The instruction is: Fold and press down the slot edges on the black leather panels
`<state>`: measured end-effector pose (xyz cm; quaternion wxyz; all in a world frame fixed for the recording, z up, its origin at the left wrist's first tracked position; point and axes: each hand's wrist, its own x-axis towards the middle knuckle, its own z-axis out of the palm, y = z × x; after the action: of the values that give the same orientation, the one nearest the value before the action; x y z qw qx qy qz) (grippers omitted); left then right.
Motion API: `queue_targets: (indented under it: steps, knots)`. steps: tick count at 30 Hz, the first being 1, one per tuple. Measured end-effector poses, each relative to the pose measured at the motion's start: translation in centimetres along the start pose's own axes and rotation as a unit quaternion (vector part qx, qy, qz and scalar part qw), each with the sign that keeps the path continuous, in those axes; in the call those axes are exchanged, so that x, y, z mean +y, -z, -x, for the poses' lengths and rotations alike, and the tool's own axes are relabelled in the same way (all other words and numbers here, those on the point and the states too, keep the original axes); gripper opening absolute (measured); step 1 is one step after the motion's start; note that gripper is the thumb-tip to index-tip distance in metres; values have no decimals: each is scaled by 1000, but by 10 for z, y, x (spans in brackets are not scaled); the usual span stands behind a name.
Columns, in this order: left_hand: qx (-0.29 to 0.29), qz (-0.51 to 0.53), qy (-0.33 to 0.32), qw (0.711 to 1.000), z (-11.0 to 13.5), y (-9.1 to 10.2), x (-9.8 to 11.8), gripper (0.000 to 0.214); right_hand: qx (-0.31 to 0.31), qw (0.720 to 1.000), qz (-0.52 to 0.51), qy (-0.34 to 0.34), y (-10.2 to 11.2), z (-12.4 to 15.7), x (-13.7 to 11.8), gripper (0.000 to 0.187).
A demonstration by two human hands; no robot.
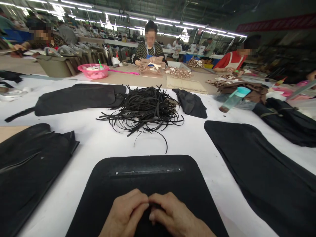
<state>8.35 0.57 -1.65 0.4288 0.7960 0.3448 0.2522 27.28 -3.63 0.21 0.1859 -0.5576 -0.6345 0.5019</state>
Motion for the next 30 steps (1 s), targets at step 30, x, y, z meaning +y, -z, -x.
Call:
queue_targets:
  steps: [30]
  knots:
    - [168,10,327,930,-37,70,-59,14,229,945,-121,-201,87,-21,86,40]
